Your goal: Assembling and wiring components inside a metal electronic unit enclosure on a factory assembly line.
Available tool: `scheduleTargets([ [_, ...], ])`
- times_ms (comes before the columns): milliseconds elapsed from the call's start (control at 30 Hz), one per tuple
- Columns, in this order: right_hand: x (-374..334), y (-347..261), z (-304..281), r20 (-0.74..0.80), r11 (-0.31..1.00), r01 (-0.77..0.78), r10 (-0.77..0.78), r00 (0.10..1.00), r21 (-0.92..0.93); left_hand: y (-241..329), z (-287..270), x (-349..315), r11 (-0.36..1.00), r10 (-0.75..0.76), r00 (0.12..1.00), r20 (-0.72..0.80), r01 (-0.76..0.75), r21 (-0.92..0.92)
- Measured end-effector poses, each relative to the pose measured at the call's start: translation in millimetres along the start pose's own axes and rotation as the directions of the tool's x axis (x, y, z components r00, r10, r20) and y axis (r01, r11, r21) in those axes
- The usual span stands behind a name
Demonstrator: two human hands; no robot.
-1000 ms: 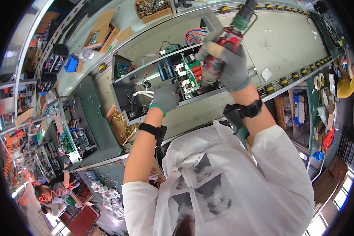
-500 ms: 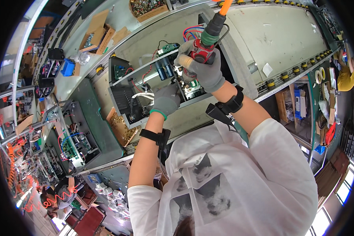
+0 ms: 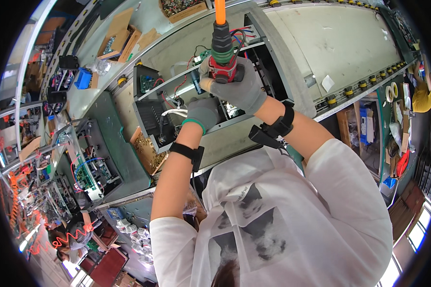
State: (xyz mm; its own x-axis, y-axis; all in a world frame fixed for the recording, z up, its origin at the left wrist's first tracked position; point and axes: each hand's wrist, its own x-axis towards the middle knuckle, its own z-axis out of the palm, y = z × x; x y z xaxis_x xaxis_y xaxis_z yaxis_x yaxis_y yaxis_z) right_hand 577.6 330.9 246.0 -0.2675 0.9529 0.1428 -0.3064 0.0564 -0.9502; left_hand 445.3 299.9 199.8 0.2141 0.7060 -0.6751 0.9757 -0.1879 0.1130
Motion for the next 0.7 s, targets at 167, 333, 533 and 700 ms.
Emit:
scheduleTargets([
  [167,-2,5,2,0.041,1.0,-0.012,0.012,0.999,0.002,0,4,6,0.995,0.016,0.999,-0.042,-0.011,0.103],
  [333,-8,9,2,0.071,0.994,0.106,-0.105,0.992,-0.017,-6,23,13,0.997,0.062,0.987,-0.15,-0.055,0.053],
  [533,-14,20,2,0.097,0.949,0.27,-0.257,0.962,-0.163,-2,24,21,1.0,0.007,0.994,-0.111,-0.006,0.016],
  [700,-20,4,17,0.121,0.971,0.181,-0.163,0.979,-0.156,-5,26,17,0.995,0.006,0.983,-0.182,-0.023,-0.092],
])
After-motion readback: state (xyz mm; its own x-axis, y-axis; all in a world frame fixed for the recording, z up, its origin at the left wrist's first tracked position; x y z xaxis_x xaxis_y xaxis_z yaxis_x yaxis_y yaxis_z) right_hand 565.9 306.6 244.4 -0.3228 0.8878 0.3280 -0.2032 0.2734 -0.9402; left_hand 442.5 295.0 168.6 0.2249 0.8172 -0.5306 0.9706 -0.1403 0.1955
